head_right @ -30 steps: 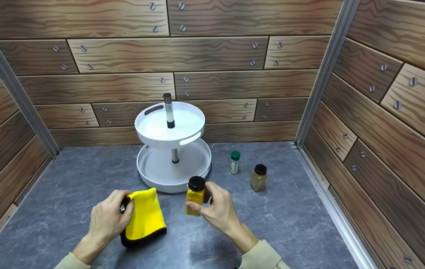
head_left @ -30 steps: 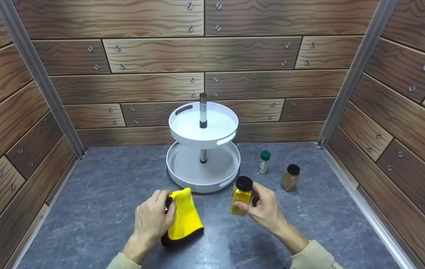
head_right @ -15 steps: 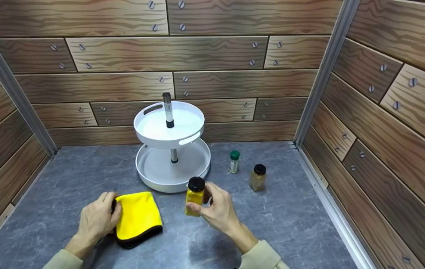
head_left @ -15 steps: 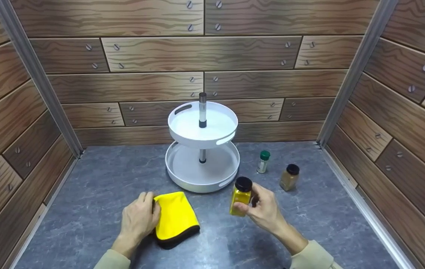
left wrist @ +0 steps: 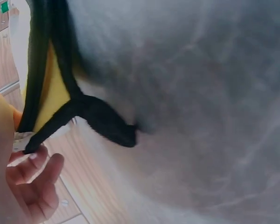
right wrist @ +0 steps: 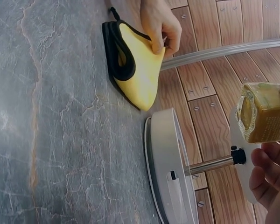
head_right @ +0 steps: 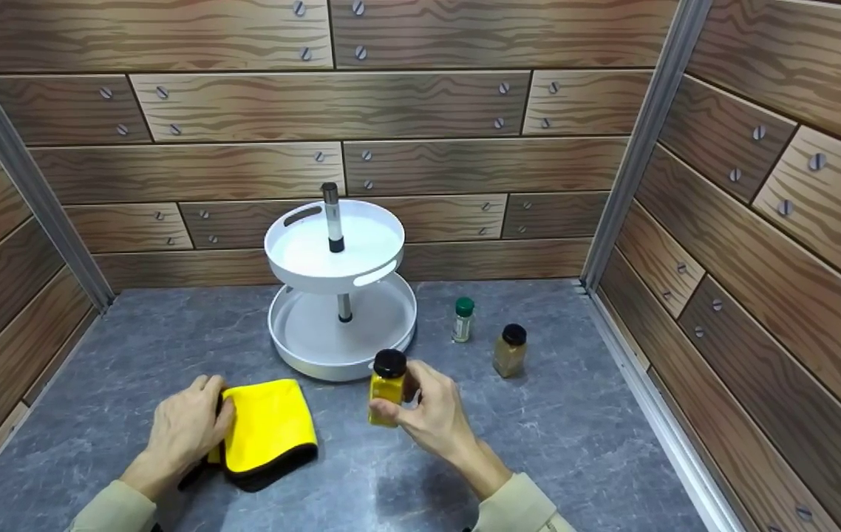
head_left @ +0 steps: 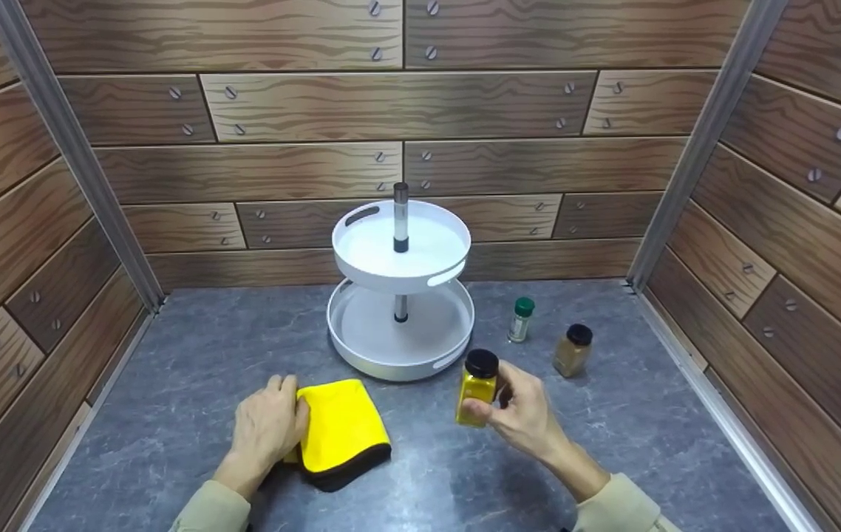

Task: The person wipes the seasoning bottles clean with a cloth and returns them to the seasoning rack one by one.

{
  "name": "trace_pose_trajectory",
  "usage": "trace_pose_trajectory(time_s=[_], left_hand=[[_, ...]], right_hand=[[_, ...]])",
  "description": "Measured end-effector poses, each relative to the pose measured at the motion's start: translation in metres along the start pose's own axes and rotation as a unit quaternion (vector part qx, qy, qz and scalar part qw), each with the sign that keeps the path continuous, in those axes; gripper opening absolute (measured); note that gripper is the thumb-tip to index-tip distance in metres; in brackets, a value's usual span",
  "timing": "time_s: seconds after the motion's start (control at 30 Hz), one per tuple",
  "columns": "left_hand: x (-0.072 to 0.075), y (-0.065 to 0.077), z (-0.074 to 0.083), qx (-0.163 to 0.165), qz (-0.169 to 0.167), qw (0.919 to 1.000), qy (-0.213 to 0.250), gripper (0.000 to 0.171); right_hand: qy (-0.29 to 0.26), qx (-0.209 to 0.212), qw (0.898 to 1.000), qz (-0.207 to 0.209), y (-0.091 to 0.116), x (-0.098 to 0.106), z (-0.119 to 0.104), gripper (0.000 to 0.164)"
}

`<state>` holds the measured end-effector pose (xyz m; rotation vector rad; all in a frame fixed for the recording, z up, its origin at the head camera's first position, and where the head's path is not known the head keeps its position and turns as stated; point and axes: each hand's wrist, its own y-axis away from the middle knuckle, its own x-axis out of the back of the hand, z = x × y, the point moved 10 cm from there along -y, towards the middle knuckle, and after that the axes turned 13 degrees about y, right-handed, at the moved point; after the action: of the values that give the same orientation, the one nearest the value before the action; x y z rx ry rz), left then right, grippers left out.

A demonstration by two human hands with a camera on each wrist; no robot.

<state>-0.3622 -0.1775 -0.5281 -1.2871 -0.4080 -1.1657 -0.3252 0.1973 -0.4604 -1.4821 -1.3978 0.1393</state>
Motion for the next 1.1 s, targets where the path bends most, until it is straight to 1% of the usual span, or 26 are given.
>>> trace_pose_trajectory(time_s=[0.13,0.23,0.37,0.53,0.73,0.9,1.1], left_hand=[[0.007,-0.007,0.008,-0.021,0.019,0.9996,-0.007,0.02],[0.01,-0.014,0.015,-0.034,0.029,0.9989,-0.016,0.02],[0.008,-0.025,0.027,-0.043,0.024,0.9986,-0.016,0.017],[-0.001,-0.034,0.039,-0.045,0.004,0.9988,-0.019,0.024],[-0.014,-0.04,0.052,-0.05,-0.002,0.9986,-0.016,0.03],[-0.025,-0.044,0.066,-0.06,-0.003,0.9981,-0.014,0.03],[-0.039,-0.051,0.089,-0.091,0.01,0.9958,-0.009,0.027]], right_hand=[[0.011,-0.011,1.0,-0.004,0.0,0.0,0.005,0.036],[0.029,-0.023,0.999,-0.007,-0.001,0.0,0.01,0.032],[0.048,-0.036,0.998,-0.009,-0.003,-0.001,0.016,0.031],[0.061,-0.041,0.997,-0.005,-0.007,-0.003,0.02,0.03],[0.069,-0.042,0.997,-0.004,-0.012,-0.008,0.025,0.03],[0.073,-0.063,0.995,-0.028,-0.017,-0.017,0.037,0.03],[0.081,-0.102,0.99,-0.061,-0.027,-0.028,0.054,0.03]])
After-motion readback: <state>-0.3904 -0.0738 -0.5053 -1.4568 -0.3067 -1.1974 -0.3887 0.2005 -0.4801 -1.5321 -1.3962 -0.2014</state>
